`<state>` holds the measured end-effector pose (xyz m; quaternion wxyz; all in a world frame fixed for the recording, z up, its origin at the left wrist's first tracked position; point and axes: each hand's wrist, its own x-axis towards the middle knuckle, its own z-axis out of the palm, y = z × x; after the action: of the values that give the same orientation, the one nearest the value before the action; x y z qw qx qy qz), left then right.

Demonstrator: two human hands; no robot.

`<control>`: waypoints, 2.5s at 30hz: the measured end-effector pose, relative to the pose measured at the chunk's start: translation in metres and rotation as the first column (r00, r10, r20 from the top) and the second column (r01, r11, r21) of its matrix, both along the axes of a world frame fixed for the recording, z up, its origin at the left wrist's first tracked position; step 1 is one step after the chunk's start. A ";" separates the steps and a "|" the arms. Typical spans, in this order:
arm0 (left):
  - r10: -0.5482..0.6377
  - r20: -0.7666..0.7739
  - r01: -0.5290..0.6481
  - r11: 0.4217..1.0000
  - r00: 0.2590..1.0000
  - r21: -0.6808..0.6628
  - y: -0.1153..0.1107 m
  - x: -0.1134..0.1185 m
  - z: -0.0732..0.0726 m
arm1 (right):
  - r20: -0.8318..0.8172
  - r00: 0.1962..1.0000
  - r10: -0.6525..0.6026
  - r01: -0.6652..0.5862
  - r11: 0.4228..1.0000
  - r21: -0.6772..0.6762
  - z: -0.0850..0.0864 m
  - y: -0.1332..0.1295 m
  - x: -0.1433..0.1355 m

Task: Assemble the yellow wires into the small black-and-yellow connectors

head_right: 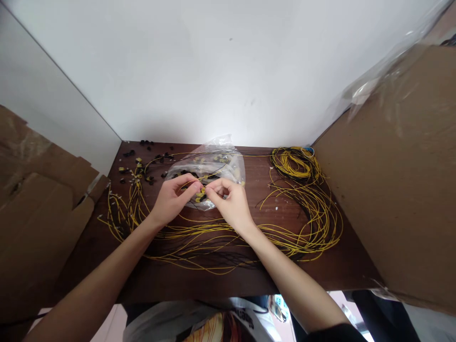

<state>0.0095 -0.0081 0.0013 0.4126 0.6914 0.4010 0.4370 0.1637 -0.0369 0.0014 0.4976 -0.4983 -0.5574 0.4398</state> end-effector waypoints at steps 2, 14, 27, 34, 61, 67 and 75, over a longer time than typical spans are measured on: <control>-0.015 -0.007 0.015 1.000 1.000 -0.008 0.000 0.000 0.000 | 0.014 1.000 0.003 -0.003 1.000 0.007 0.000 0.000 0.000; 0.002 0.019 -0.001 0.999 1.000 -0.035 0.001 0.000 -0.002 | 0.041 0.999 -0.028 0.028 1.000 -0.006 0.000 0.000 0.001; 0.019 -0.040 -0.019 1.000 0.999 0.004 -0.001 0.002 -0.001 | 0.077 0.997 0.018 -0.020 1.000 0.021 -0.001 0.000 0.002; 0.031 0.089 -0.027 0.999 0.996 -0.043 0.000 0.001 -0.002 | 0.042 0.999 0.003 -0.002 1.000 -0.009 0.002 0.000 0.002; -0.050 0.106 0.040 0.994 0.993 0.098 0.001 0.000 -0.005 | -0.106 0.994 0.010 -0.023 0.992 -0.126 0.006 0.001 0.000; -0.059 0.111 0.046 0.992 0.992 0.113 0.001 0.001 -0.004 | -0.128 0.992 0.008 -0.024 0.992 -0.125 0.005 0.001 0.000; -0.014 0.158 0.018 1.000 0.987 -0.022 0.000 0.000 -0.003 | -0.131 0.991 0.032 -0.046 0.994 -0.104 0.005 0.000 0.001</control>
<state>0.0096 -0.0082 -0.0020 0.4545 0.6530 0.3664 0.4824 0.1652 -0.0365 0.0065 0.4966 -0.4836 -0.5093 0.5100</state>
